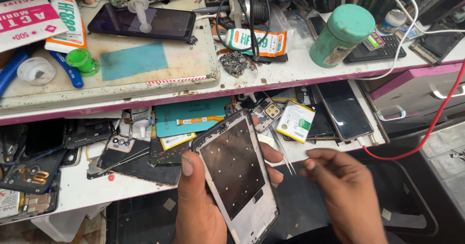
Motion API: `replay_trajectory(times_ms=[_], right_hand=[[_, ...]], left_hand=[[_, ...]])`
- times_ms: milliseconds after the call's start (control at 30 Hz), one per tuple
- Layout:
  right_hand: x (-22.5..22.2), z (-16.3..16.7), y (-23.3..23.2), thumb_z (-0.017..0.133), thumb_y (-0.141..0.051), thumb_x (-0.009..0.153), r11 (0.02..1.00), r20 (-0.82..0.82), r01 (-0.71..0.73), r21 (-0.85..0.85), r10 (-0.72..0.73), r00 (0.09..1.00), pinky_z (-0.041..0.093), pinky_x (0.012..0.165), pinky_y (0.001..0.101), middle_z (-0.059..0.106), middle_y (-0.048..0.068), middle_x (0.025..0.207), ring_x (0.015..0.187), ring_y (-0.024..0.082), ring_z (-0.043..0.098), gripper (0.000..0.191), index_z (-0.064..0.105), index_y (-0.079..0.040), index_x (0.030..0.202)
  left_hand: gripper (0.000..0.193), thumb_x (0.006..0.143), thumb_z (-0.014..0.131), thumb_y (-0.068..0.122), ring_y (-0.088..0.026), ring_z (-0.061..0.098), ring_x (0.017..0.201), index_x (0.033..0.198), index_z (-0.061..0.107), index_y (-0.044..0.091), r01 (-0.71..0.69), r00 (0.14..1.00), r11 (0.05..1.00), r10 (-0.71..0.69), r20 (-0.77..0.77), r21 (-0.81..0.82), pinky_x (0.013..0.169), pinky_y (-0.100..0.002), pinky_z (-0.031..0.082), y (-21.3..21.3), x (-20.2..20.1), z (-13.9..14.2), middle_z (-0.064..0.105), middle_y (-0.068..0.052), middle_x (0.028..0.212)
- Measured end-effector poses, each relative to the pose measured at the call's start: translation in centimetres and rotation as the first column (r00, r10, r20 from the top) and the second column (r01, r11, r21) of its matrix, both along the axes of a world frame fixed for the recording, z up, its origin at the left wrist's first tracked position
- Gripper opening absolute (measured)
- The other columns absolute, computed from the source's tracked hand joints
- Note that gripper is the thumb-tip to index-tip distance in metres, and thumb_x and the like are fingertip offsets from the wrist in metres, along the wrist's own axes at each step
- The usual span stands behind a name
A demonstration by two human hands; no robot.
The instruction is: The person connects a charging cable to a disassembled smartphone, observes the charging indicator, and then uses a metal tool to pry and separate the screen assembly from the phone body. The person handles the phone, charging cable, and metal tool throughout the process.
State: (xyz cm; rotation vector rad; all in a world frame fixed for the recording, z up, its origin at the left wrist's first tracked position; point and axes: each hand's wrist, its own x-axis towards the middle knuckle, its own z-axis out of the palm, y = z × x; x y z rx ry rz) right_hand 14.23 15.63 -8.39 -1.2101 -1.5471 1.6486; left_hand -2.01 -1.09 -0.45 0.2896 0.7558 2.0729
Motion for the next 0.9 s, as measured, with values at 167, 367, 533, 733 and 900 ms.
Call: replay_trajectory(times_ms=[167,367,533,733,900], right_hand=[[-1.7,2.0,-0.3,0.072,-0.004,0.083,0.971,0.295,-0.124,0.206,0.059,0.954,0.053,0.069,0.0247,0.077,0.008,0.086,0.076,0.012,0.069,0.025,0.070,0.004,0.107],[-4.3,1.2,-2.0,0.076,-0.011,0.080,0.938,0.528,-0.202,0.283,0.023,0.849,0.054,0.064,0.0300,0.072,0.008,0.078,0.069,0.016,0.069,0.030,0.069,-0.001,0.108],[-4.3,1.1,-1.4,0.078,-0.011,0.083,0.971,0.418,-0.145,0.189,0.054,0.907,0.050,0.059,0.0296,0.068,0.008,0.071,0.063,0.015,0.063,0.030,0.069,-0.001,0.109],[-0.8,3.3,-0.3,0.075,-0.001,0.080,0.995,0.160,-0.063,-0.072,0.074,0.984,0.045,0.056,0.0286,0.064,0.008,0.074,0.063,0.015,0.061,0.031,0.067,0.005,0.110],[2.0,4.1,-0.2,0.071,0.003,0.093,0.982,-0.405,-0.111,-0.155,0.039,0.914,0.054,0.069,0.0353,0.066,0.014,0.089,0.081,0.021,0.066,0.033,0.060,0.007,0.123]], left_hand=[[0.113,0.082,0.068,0.078,-0.028,0.071,0.092,0.163,0.030,0.008,-0.007,0.990,1.000,0.007,-0.137,-0.003,0.084,-0.041,0.059,0.3,-0.2,0.2,0.070,-0.026,0.107],[0.117,0.079,0.069,0.078,-0.027,0.073,0.095,0.164,0.024,0.011,0.106,0.977,0.993,-0.115,-0.178,-0.058,0.087,-0.039,0.059,-0.2,-0.2,0.1,0.071,-0.023,0.105],[0.107,0.086,0.063,0.076,-0.029,0.072,0.088,0.163,0.028,0.011,0.093,0.995,0.996,-0.093,-0.046,-0.005,0.079,-0.041,0.060,-0.5,0.4,-0.3,0.069,-0.022,0.101],[0.095,0.093,0.045,0.078,-0.028,0.073,0.083,0.158,0.040,0.009,0.063,0.995,0.997,-0.060,0.074,-0.036,0.073,-0.038,0.060,-0.6,-0.1,-0.6,0.070,-0.020,0.097],[0.099,0.089,0.037,0.077,-0.026,0.074,0.077,0.146,0.053,-0.002,0.133,0.986,0.986,-0.121,0.115,-0.100,0.068,-0.036,0.060,-0.3,-1.5,-0.4,0.071,-0.020,0.088]])
